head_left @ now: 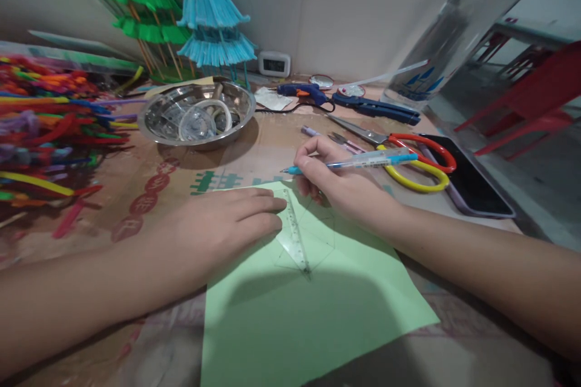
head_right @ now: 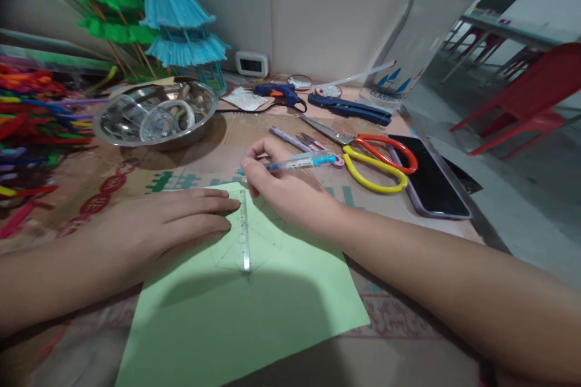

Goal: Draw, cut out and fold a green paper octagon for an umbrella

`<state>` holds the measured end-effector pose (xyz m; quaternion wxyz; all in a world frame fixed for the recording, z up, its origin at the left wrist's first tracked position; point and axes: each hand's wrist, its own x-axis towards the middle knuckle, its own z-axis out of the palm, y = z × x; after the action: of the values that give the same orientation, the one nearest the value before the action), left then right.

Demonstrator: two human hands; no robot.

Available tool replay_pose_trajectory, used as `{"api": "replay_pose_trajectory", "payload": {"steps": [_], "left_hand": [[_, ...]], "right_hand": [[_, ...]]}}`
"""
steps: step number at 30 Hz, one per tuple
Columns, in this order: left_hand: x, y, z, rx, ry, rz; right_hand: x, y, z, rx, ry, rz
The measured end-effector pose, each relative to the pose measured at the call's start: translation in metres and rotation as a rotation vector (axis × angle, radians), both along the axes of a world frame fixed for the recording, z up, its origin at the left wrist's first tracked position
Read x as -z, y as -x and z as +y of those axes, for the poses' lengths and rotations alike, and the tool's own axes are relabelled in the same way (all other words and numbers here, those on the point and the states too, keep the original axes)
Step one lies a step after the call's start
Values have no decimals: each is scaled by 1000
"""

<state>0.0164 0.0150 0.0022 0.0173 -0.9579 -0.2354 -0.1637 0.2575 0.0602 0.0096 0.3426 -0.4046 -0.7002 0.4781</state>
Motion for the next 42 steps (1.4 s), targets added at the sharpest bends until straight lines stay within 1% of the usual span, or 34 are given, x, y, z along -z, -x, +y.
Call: {"api": "replay_pose_trajectory", "payload": {"steps": [10,14,21,27,31,33,37,42], "left_hand": [[-4,-1,0,8,-28,20],[-2,1,0,7,-17,-6],[3,3,0,-10,65,-41],[0,1,0,1,27,-17],[-2,0,-1,2,0,0],[-2,0,-1,-1,-4,5],[0,0,-1,-2,6,1],[0,1,-1,-4,39,-23]], "right_hand": [[2,0,0,2,13,-17],[1,0,0,5,13,-15],[3,0,1,-6,1,-20],[-1,0,-1,16,0,-46],[-6,-1,-3,82,-80,-169],[-7,-1,-4,80,-134,-206],[-6,-1,-3,54,-203,-216],[-3,1,-2,57,-224,-218]]}}
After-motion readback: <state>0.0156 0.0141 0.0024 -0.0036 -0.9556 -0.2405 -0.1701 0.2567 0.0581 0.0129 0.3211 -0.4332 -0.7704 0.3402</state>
